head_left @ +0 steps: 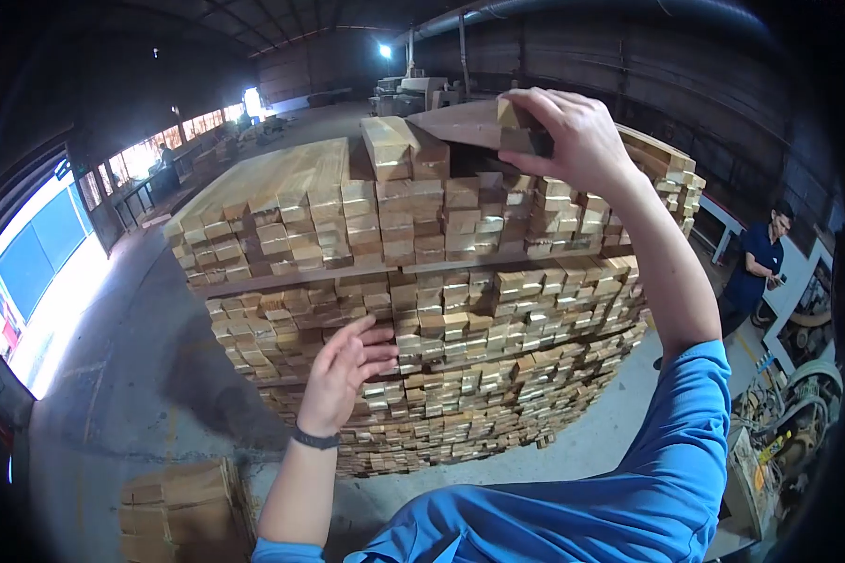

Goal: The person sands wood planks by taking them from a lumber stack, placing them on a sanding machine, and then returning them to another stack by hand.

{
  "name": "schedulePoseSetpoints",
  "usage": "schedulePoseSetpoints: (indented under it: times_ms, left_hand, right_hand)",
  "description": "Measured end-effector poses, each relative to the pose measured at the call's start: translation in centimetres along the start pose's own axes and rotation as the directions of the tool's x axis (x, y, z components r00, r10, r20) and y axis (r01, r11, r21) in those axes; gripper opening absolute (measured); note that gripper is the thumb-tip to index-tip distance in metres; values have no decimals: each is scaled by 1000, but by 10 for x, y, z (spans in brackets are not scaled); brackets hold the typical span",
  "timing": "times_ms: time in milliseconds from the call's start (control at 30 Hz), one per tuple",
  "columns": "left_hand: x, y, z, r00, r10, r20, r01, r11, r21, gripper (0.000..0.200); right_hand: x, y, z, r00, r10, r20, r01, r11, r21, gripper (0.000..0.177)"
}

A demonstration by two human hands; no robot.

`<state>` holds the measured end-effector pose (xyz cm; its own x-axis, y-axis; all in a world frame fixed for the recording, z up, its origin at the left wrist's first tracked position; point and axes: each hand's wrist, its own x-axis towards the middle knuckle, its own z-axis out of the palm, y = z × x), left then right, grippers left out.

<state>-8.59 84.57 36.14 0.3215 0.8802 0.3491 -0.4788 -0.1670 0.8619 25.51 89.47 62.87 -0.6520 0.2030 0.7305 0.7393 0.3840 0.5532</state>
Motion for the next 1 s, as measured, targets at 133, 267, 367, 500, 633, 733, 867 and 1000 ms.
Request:
schedulePoseSetpoints:
  times_ms: [133,267,367,500,633,733,867,1000]
  left_hand:
    - [37,3,25,962,-173,209,232,924,-304,70]
    - [80,19,70,921,-260,291,360,854,-376,87]
    - [112,36,98,901,-238,362,371,855,-362,106]
    - [144,53,126,893,-107,437,275,898,-342,115]
    - [153,42,140,907,-130,402,258,923,-285,87]
    - [152,20,136,966,-113,234,171,954,-246,50]
    - [132,3,139,983,-66,169,107,964,-244,40]
    - [107,-35,135,991,-59,123,79,982,-169,52]
  right_hand:
    - [-33,-30,-4,995,64,74,-57,994,-96,71]
    - [-41,-43,-4,997,74,-5,-74,996,-58,70]
    - [-45,-50,-5,997,80,8,-79,996,-46,73]
    - [-62,-63,7,996,69,-64,-71,997,-33,77]
    - [-91,-101,13,996,-9,-90,2,997,-80,43]
    - [-113,-127,10,998,26,-55,-31,996,-82,44]
    - [-117,-125,-39,964,36,262,-144,902,408,66]
    - [-156,-87,3,778,627,-40,-587,748,309,84]
